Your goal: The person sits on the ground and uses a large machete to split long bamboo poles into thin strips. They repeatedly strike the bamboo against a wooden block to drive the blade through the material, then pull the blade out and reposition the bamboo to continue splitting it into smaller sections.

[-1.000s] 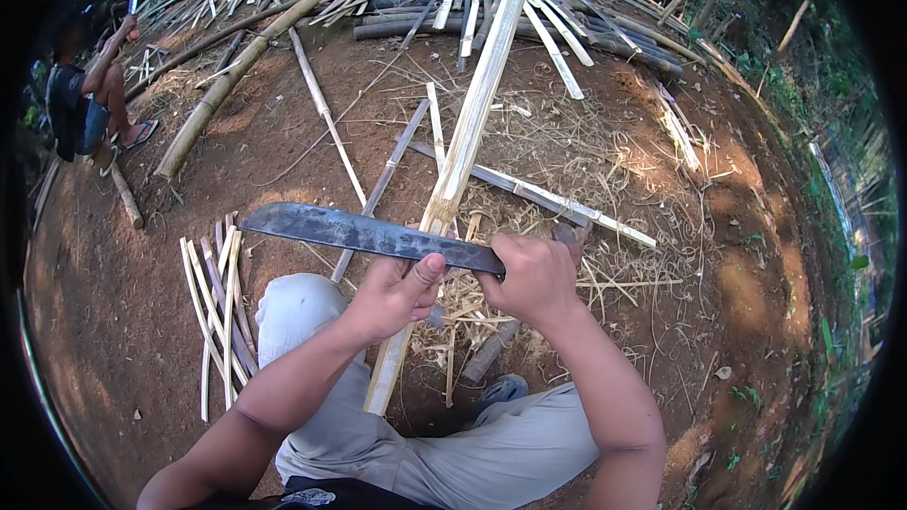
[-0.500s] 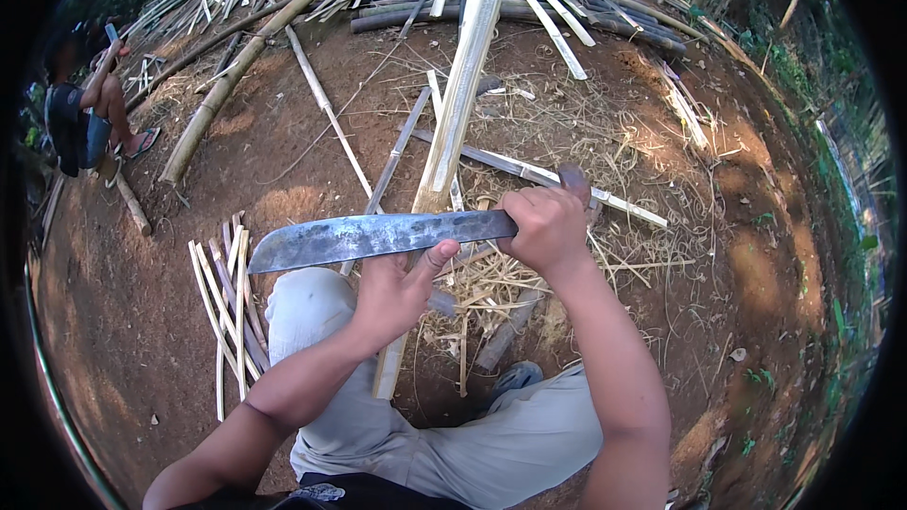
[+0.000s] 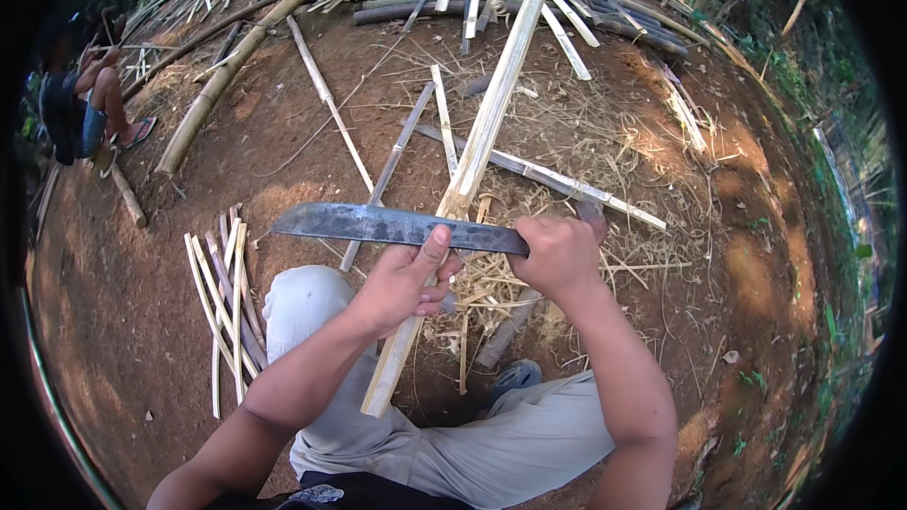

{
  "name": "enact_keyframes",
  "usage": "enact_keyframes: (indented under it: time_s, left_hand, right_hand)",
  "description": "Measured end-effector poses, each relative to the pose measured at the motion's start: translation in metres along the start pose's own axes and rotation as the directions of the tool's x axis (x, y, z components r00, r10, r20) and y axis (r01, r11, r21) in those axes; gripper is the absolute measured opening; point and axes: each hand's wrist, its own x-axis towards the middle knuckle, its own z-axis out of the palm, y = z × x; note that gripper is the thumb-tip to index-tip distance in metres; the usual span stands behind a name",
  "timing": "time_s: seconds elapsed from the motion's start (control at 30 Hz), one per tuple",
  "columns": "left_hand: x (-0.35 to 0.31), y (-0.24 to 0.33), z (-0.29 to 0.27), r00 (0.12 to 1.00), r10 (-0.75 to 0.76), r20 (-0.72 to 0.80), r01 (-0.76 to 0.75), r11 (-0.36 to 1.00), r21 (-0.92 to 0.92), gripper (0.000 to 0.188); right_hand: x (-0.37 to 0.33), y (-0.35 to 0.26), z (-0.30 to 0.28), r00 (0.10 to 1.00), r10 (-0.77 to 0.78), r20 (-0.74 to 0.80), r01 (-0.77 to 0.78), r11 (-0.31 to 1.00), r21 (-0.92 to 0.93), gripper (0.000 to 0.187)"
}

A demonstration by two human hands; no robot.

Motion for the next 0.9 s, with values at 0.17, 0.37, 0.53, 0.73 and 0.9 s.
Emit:
enact_keyframes:
  time_s: [0.17, 0.37, 0.53, 0.73, 0.9]
  left_hand:
    - [0.0, -0.012, 0.001, 0.991, 0.13, 0.042, -0.134, 0.985, 0.107, 0.045]
    - [0.002, -0.02, 0.015, 0.982, 0.089, -0.166, -0.056, 0.98, 0.193, 0.047]
    - [0.008, -0.015, 0.019, 0.968, 0.201, -0.153, -0.149, 0.944, 0.294, 0.043]
    - [0.001, 0.001, 0.017, 0.995, -0.096, 0.01, 0.097, 0.992, -0.082, 0.025]
    - [0.006, -0.003, 0.009, 0.991, -0.067, 0.116, 0.099, 0.948, -0.302, 0.024]
  right_hand:
    - [-0.001, -0.003, -0.001, 1.0, 0.006, -0.022, -0.005, 0.999, 0.043, 0.016]
    - [0.009, 0.029, 0.013, 0.982, -0.11, -0.15, 0.11, 0.994, -0.014, 0.017]
    - [0.016, 0.052, 0.028, 0.964, -0.13, -0.232, 0.122, 0.991, -0.046, 0.02]
    - [-0.004, 0.068, 0.008, 0.992, -0.034, -0.124, 0.015, 0.988, -0.151, 0.019]
    - [-0.021, 0.046, 0.007, 0.973, 0.231, -0.006, -0.229, 0.961, -0.154, 0.018]
